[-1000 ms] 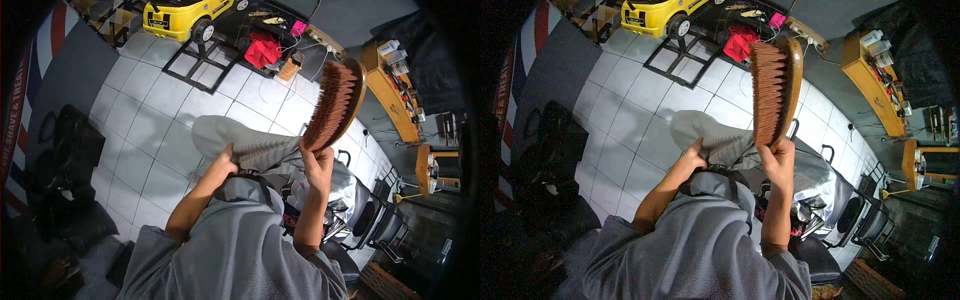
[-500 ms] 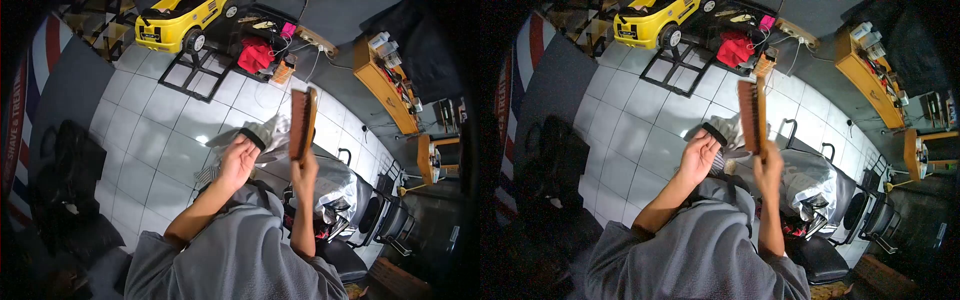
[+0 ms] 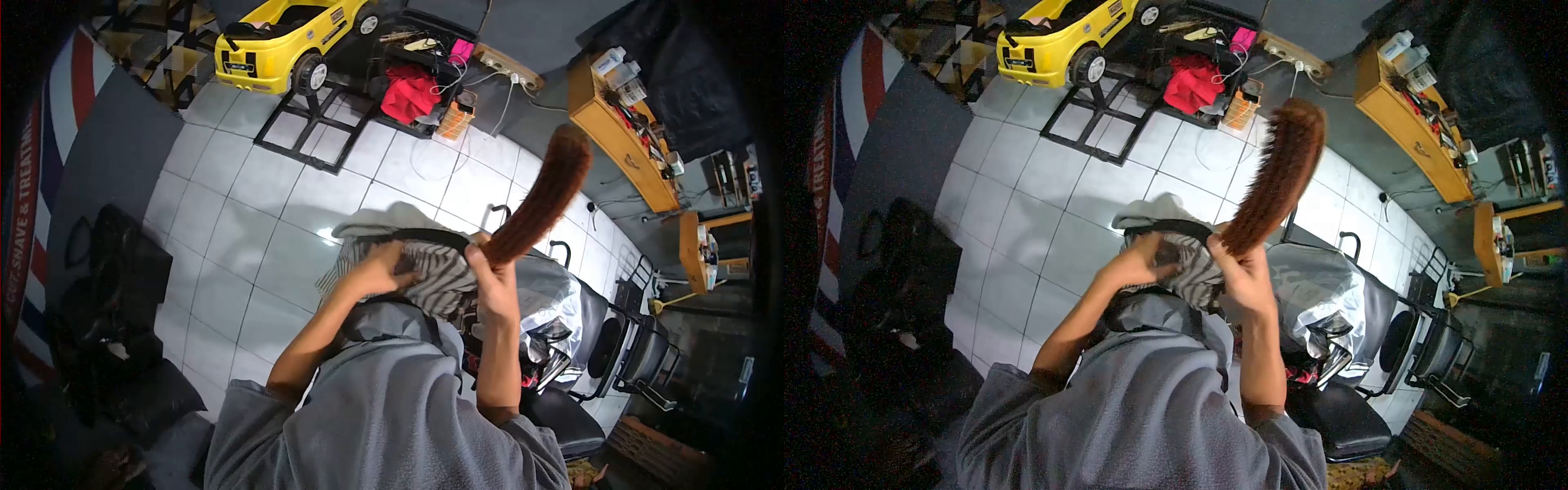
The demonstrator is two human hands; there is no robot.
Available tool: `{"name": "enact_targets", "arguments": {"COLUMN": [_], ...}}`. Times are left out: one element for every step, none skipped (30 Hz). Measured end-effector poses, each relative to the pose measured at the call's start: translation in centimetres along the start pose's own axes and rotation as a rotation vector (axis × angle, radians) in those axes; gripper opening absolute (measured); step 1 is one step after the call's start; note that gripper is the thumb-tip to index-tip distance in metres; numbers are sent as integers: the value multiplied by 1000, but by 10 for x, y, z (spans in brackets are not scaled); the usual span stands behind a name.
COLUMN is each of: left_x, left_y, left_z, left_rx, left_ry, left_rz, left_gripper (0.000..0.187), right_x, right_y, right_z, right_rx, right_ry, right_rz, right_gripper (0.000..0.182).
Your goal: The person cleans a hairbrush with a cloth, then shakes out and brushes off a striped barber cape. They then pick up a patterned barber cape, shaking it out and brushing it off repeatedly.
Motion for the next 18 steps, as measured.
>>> {"name": "enact_targets", "arguments": {"left_x": [15, 32, 34, 23, 13, 7, 8, 5, -10, -21, -24, -28, -33, -35, -21, -28, -40, -46], "left_y": [-25, -47, -46, -36, -26, -17, -14, -7, 8, 18, 20, 21, 21, 22, 12, 13, 15, 16], "left_z": [2, 6, 12, 10, 6, 3, 3, 2, -3, -6, -6, -4, -2, 1, 7, 8, 7, 6], "left_rx": [-95, -189, -69, -69, -70, -73, -225, -240, -257, -272, -281, -304, -327, -351, -269, -249, -231, -212], "left_ry": [-145, -290, -255, -175, -92, -10, -188, -168, -148, -124, -93, -97, -100, -103, -85, -39, 7, 59], "left_rz": [-55, -111, -72, -128, -182, -233, -304, -341, -376, -410, -514, -595, -676, -758, -949, -1098, -1245, -1391], "left_gripper": [42, 35, 24, 22, 20, 19, 15, 15, 14, 14, 15, 16, 17, 18, 20, 21, 21, 21], "right_x": [6, 10, 15, 19, 8, 11, 12, 15, 6, -12, -27, -34, -39, -46, -72, -84, -95, -95], "right_y": [5, 12, 22, 34, 52, 63, 67, 70, 74, 79, 83, 78, 72, 69, 68, 59, 50, 34], "right_z": [5, 11, 17, 22, 31, 39, 44, 47, 48, 49, 51, 45, 38, 30, 22, 18, 13, 8], "right_rx": [-4, -9, -51, -94, -166, -223, -261, -298, -347, -394, -442, -413, -287, -159, 10, 158, 303, 424], "right_ry": [45, 89, 70, 47, 115, 69, 54, 43, 216, 389, 565, 386, 236, 89, 33, 22, -10, -3], "right_rz": [-35, -69, -167, -264, -371, -565, -688, -811, -937, -1057, -1170, -1030, -818, -603, -402, -257, -110, -16], "right_gripper": [11, 13, 12, 11, 9, 9, 10, 13, 15, 17, 20, 26, 25, 24, 21, 18, 15, 12]}}
Point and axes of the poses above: each hand's wrist, its own z-axis towards the middle knuckle, its own y-axis out of the back of the hand, x = y × z, the point moved 1 cm from there along z, towards the middle knuckle, and after that the axes turned 1 degree about -x, right-handed, at the moved point
